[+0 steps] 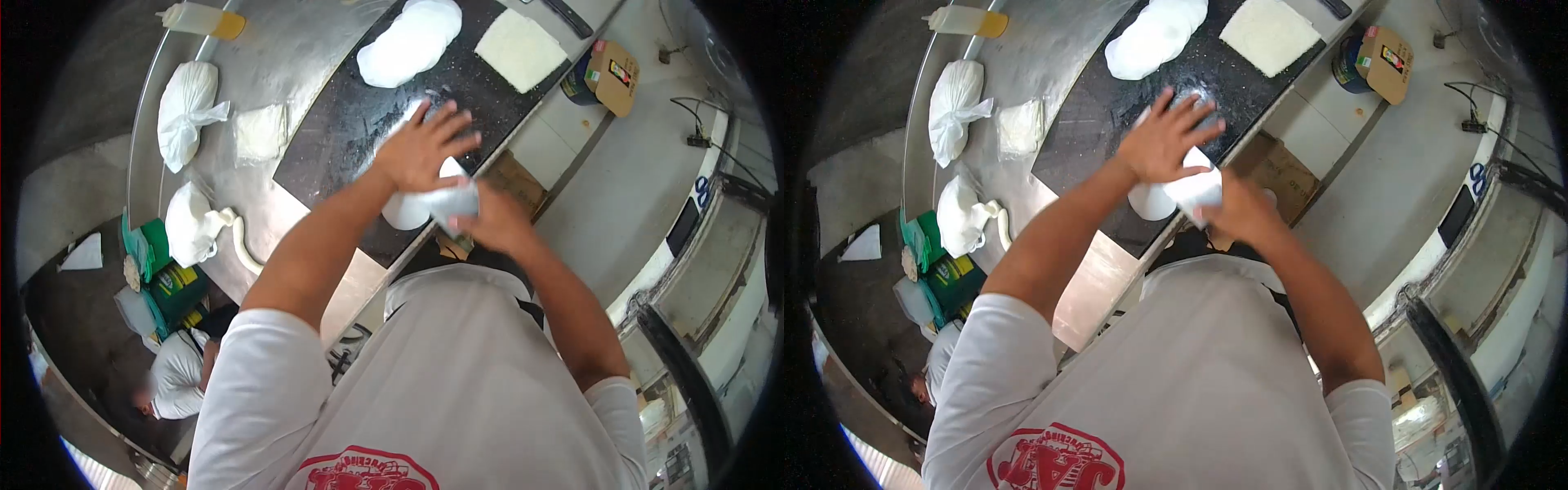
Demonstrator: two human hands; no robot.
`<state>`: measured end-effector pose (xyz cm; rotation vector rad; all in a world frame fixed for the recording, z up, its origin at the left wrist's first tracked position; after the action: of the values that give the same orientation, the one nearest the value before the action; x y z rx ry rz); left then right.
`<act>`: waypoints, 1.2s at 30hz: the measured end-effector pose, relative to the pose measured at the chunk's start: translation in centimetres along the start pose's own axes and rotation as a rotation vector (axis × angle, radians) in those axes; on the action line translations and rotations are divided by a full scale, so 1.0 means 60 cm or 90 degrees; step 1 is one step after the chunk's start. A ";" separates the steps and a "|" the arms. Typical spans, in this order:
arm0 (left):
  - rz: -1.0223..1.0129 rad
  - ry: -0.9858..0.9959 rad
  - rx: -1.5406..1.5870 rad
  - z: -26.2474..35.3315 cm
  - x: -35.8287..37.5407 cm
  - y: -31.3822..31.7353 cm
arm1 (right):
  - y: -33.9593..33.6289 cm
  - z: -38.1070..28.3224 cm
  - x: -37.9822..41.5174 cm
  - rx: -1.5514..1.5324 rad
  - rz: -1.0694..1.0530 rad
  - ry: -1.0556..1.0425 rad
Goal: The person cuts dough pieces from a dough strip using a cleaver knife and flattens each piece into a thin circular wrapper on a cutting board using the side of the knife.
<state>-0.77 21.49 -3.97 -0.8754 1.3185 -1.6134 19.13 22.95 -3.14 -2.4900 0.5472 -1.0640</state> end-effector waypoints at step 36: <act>0.478 -0.248 0.221 -0.045 0.113 -0.058 | 0.101 -0.010 0.038 -0.077 0.303 0.050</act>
<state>-6.50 16.57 -1.08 -0.3758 0.8920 -0.9682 18.87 16.55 -4.32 -2.2468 1.1871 -0.9582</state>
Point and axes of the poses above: each hand's wrist, its own x-axis away from the middle knuckle, its own y-axis out of the palm, z = x × y, the point moved 3 cm from there along -x, towards the middle knuckle, and after that the axes turned 1 degree about -x, right-handed, at the moved point
